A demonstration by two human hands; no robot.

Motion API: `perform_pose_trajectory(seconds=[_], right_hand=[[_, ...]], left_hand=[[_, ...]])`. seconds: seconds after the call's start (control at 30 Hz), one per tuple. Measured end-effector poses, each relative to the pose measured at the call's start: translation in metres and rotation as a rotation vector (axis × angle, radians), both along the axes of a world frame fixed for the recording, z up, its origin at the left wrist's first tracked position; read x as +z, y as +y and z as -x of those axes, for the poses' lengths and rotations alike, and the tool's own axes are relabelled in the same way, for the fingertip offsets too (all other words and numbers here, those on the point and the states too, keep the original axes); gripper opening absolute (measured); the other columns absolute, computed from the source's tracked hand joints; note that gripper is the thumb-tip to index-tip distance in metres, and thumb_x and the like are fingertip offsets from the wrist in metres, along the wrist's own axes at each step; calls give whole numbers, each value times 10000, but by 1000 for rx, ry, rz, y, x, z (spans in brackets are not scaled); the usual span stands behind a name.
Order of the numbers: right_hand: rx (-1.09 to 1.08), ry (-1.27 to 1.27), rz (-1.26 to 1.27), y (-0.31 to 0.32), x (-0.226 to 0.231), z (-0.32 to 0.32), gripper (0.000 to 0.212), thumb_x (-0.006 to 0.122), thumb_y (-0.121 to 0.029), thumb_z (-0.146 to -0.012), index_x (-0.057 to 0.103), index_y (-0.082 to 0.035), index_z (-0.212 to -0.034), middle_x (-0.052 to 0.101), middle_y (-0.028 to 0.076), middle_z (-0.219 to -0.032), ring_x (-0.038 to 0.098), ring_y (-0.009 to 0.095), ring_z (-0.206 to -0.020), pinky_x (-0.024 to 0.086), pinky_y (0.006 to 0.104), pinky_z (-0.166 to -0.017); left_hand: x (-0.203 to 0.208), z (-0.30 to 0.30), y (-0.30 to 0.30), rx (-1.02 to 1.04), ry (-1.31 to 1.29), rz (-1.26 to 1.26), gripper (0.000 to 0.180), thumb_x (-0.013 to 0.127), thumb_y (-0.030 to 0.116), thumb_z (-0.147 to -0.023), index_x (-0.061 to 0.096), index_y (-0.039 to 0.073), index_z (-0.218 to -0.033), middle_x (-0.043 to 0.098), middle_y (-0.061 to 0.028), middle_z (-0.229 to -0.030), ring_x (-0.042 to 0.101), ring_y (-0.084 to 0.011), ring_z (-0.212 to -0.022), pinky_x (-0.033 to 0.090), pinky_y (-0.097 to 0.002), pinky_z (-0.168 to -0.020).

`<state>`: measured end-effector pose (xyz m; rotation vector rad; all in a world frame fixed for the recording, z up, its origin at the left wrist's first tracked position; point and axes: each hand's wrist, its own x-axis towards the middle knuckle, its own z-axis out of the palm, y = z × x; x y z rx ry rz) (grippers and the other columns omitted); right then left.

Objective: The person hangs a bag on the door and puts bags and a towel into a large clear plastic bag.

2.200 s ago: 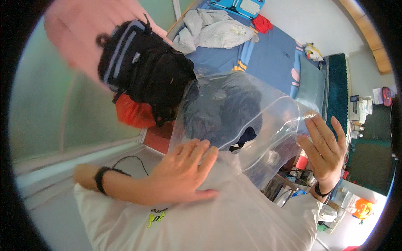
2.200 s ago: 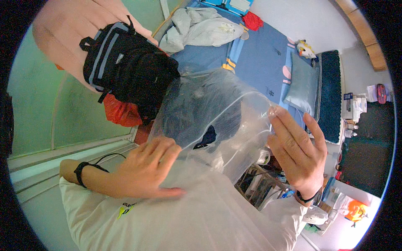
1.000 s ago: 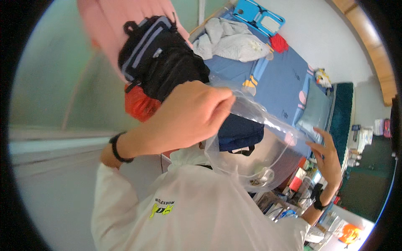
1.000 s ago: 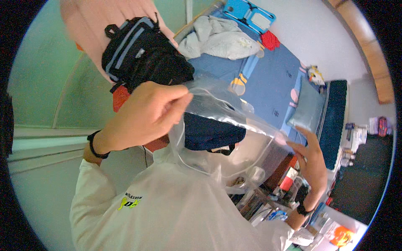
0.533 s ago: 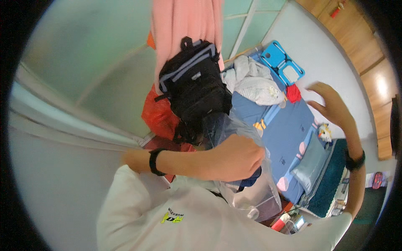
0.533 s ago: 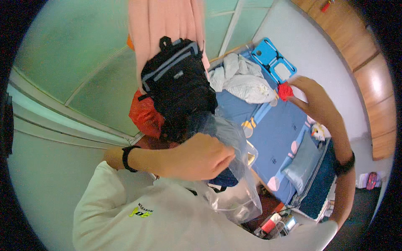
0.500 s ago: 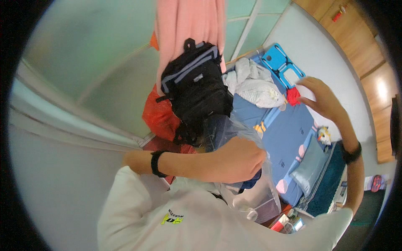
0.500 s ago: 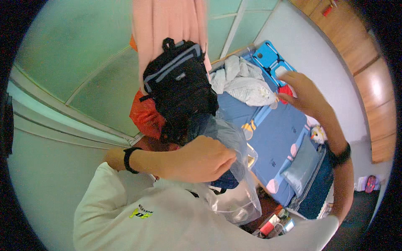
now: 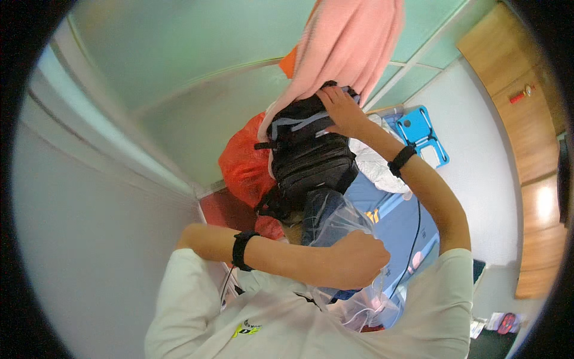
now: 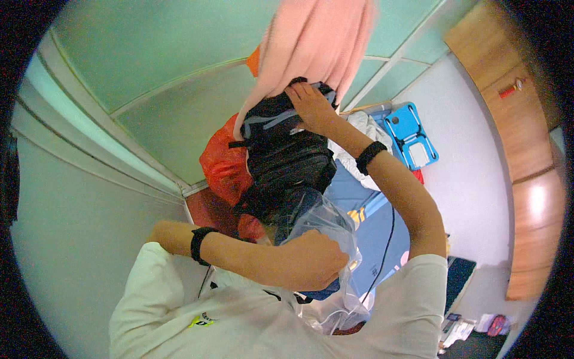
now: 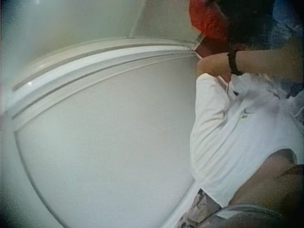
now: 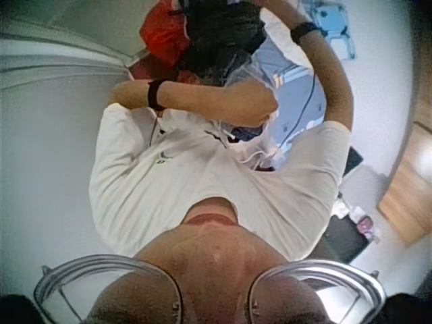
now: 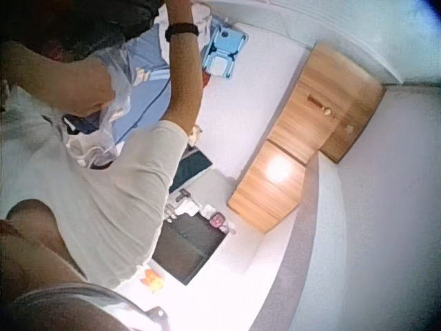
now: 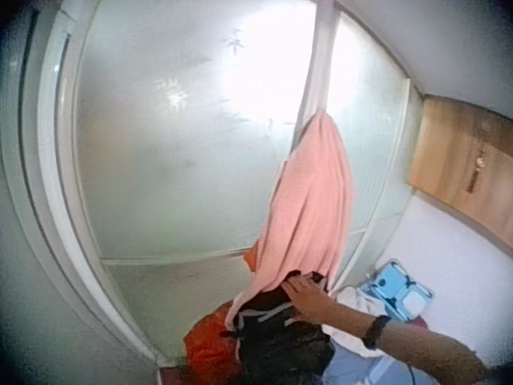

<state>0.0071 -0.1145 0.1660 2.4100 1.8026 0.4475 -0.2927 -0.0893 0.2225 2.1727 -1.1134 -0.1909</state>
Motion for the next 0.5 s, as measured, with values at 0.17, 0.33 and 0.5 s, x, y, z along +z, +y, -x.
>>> perform_pose_trajectory(seconds=[0.17, 0.33, 0.5], right_hand=[[-57, -136, 123, 10, -15, -11, 731, 872, -200, -587, 579, -64, -1243, 481, 169, -1249, 446, 355, -1232, 365, 435, -1079], [-62, -44, 218, 4, -13, -17, 422, 665, -49, -762, 618, -99, -1178, 637, 183, -1042, 615, 379, -1046, 486, 484, -935], [-181, 47, 260, -14, 34, -20, 480, 620, -3, -771, 566, -114, -1235, 699, 191, -916, 679, 412, -917, 532, 535, -815]], left_hand=[[0, 5, 8, 109, 36, 33, 158, 687, 159, -771, 703, 3, -793, 692, -201, -804, 703, -350, -742, 538, -455, -612], [-7, 7, 20, 140, -15, 75, 164, 692, 160, -764, 706, -1, -795, 692, -204, -795, 706, -361, -736, 548, -467, -628], [-11, 8, 21, 131, -14, 36, 161, 688, 155, -758, 696, -2, -792, 692, -214, -798, 710, -372, -737, 550, -476, -634]])
